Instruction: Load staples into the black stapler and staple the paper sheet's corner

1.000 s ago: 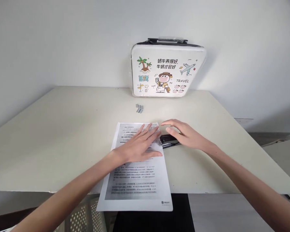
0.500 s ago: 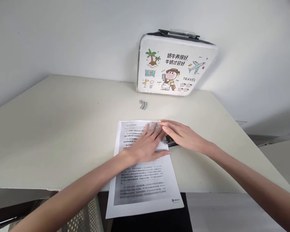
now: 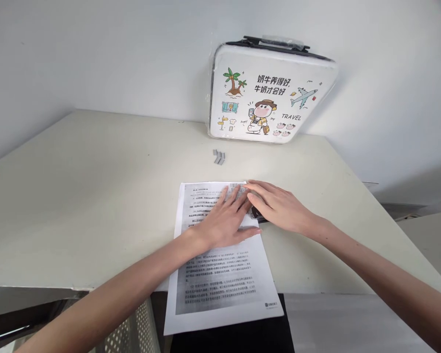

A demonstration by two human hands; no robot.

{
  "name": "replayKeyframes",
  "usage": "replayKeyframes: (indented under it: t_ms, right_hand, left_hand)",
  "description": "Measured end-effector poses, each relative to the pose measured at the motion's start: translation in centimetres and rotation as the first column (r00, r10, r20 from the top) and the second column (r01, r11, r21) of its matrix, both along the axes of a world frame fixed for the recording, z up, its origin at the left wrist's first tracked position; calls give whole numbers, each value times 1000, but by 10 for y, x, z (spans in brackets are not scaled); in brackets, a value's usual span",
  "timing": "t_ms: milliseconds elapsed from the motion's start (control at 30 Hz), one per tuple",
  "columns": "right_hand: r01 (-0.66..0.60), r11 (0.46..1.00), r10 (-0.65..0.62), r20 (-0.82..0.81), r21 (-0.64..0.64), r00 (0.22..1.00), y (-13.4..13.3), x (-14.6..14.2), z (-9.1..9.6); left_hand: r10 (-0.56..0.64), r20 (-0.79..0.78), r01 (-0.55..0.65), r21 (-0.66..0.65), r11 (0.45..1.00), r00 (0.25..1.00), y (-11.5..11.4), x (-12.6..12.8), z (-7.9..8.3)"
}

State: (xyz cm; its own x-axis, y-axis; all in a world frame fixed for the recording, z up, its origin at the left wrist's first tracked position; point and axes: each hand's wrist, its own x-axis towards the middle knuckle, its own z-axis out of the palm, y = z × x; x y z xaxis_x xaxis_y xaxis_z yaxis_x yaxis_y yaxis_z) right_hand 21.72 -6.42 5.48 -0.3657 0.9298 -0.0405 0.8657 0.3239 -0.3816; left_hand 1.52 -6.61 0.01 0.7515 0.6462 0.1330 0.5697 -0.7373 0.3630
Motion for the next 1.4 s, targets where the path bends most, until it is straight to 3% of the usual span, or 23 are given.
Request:
replayKeyframes:
  t_ms: [367, 867, 1100, 1267, 1400]
  right_hand:
    - [22, 1000, -23, 51, 10, 998, -1, -2, -3]
    - [-123, 958, 55, 254, 258, 966, 1, -13, -18]
    - [-129, 959, 39, 333, 253, 942, -1, -24, -20]
    - [-130, 964, 79, 218, 230, 973, 2, -15, -16]
    - [-4, 972, -4, 34, 233, 999, -5, -4, -13]
  left_hand:
    - [5, 5, -5, -20, 1000, 1000, -1, 0, 0]
    - [15, 27, -15, 10, 1000, 1000, 0, -2, 1]
    - [27, 4, -27, 19, 999, 1000, 1, -2, 4]
    - [5, 22, -5, 16, 1000, 1000, 3, -3, 7]
    - [-9, -21, 8, -10, 1000, 1000, 5, -9, 7]
